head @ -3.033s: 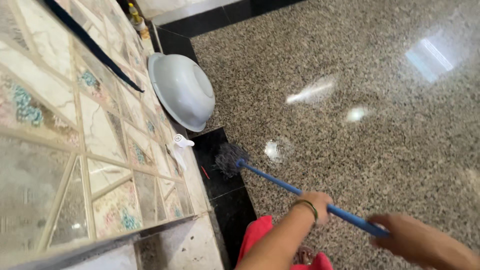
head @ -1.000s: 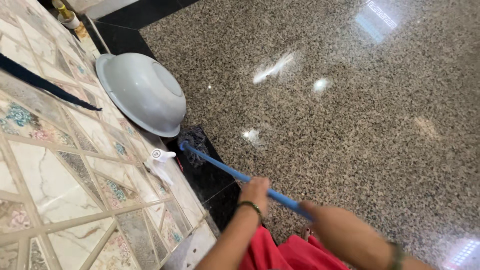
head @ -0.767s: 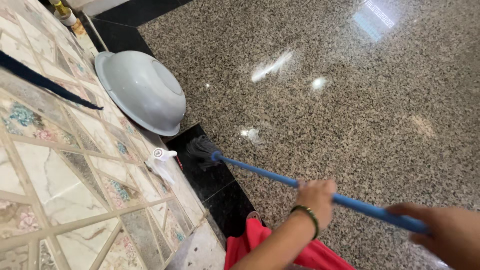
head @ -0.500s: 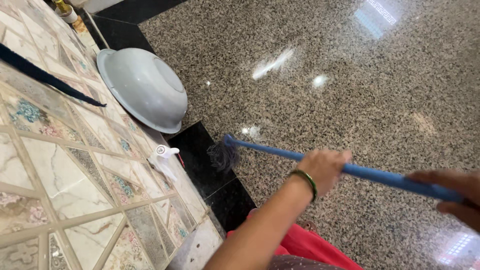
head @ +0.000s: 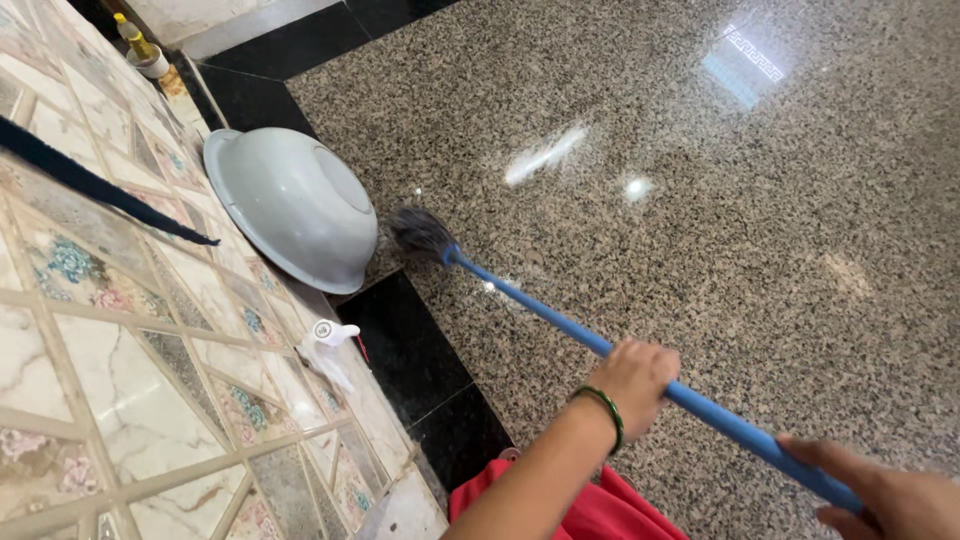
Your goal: The person mops a granite floor, maneuvering around a water cooler and under hanging clothes, then rinses and wrings the mop in a bucket.
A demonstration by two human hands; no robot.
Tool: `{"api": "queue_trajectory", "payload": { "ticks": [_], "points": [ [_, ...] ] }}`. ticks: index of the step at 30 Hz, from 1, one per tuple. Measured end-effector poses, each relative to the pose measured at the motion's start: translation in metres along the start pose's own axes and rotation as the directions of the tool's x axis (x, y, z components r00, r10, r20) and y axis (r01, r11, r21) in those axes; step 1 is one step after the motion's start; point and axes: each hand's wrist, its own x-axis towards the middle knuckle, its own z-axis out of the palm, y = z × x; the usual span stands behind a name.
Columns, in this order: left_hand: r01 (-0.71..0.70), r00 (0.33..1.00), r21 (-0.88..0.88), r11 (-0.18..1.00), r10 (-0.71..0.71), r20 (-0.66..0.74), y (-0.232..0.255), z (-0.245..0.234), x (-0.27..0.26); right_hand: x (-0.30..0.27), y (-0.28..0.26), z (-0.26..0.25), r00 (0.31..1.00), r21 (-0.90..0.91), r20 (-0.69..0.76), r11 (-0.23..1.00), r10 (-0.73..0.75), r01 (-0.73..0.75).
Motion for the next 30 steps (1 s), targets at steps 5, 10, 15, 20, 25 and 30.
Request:
{"api": "queue_trajectory", "payload": {
  "ticks": [5,10,15,20,25,30],
  "points": [
    [0.116,0.949,0.015,0.993,-0.115,0.294,0.01,0.058,-0.018,0.037,0.02,0.037,0.987,0.065,0.163,0.998,-0.014,0.003],
    [0.111,0.915,0.01,0.994,-0.106,0.39,-0.003,0.104,-0.043,0.066,0.006,0.092,0.964,0.16,0.254,0.986,-0.083,0.042],
    [0.144,0.922,0.366,0.919,-0.259,0.287,-0.067,0.111,-0.028,0.075,-0.041,0.092,0.975,0.251,0.035,0.947,-0.218,0.203],
    [0.572,0.817,0.144,0.808,-0.544,-0.191,-0.13,0.029,-0.024,0.121,-0.167,0.058,0.903,0.193,-0.272,0.901,-0.332,0.389],
    [0.471,0.747,-0.244,0.848,-0.531,-0.401,-0.08,-0.034,-0.063,0.15,-0.21,0.018,0.757,0.069,-0.371,0.797,-0.538,0.6],
    [0.201,0.752,-0.343,0.918,-0.369,-0.546,-0.013,-0.018,-0.094,0.11,-0.188,-0.004,0.636,0.145,-0.259,0.622,-0.727,0.77]
  ]
}}
